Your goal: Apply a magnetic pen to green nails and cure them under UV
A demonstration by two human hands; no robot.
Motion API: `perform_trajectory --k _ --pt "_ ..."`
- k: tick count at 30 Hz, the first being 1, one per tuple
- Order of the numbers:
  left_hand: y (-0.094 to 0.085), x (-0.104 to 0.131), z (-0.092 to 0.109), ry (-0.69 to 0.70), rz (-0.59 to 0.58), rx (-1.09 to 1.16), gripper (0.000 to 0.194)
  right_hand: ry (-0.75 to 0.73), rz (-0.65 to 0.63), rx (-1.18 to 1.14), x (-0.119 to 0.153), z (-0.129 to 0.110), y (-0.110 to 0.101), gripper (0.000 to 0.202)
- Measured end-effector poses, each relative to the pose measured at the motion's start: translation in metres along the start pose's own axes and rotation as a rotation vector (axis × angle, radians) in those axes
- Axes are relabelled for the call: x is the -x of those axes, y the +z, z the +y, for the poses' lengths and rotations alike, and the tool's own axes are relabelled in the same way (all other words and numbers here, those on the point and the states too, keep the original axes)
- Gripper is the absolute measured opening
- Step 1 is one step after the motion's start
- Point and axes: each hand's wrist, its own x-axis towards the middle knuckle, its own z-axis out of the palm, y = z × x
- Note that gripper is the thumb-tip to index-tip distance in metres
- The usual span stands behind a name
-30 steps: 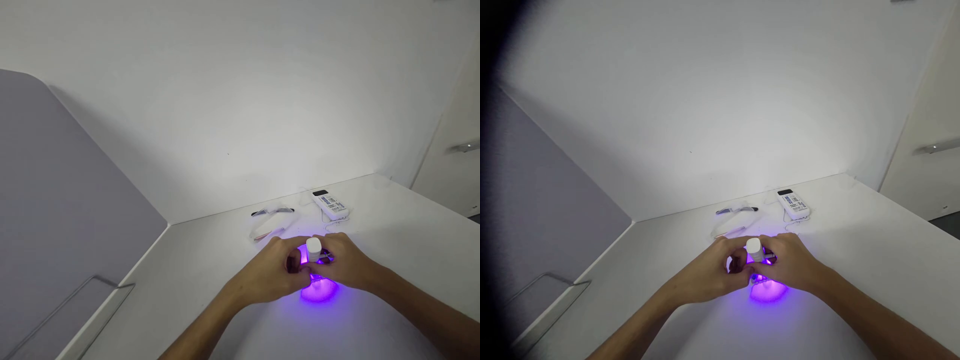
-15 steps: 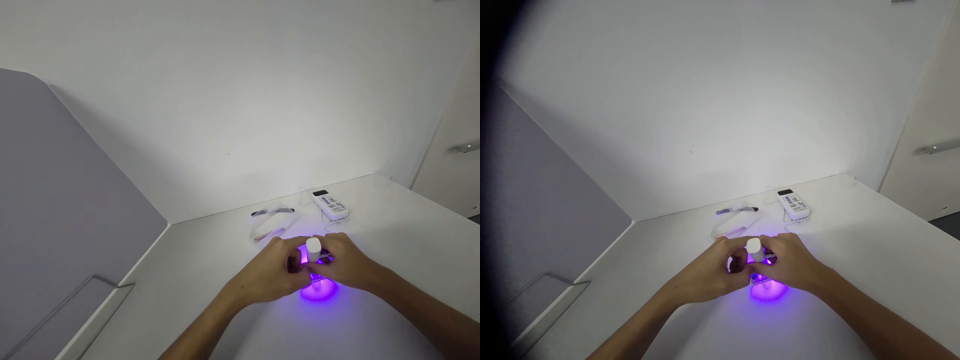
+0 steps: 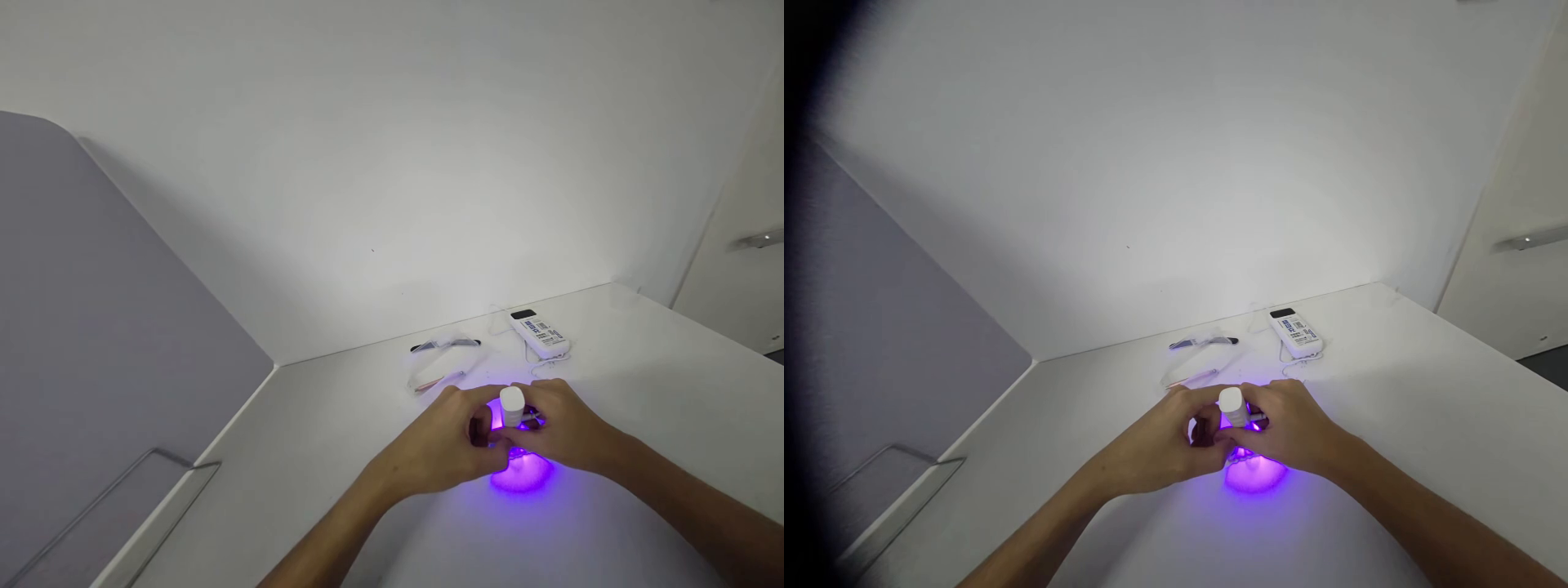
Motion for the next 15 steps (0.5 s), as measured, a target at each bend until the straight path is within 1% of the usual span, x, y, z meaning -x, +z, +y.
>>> perform_trajectory --k 3,8,15 --pt "0.0002 0.0002 -0.0002 -0.006 0.006 -0.013 0.023 -0.002 -0.001 0.008 0.0007 0.0001 -0.0004 0.013" --pt "0.0002 0.0002 -0.0003 -0.026 0.007 -0.025 0.017 -0.006 -0.005 0.028 0.0013 0.0002 -0.0004 0.016" --pt "0.0003 0.0004 -0.0007 -0.041 0.001 -0.028 0.023 -0.010 0.015 0.024 -0.0002 0.0005 -0.0007 0.016"
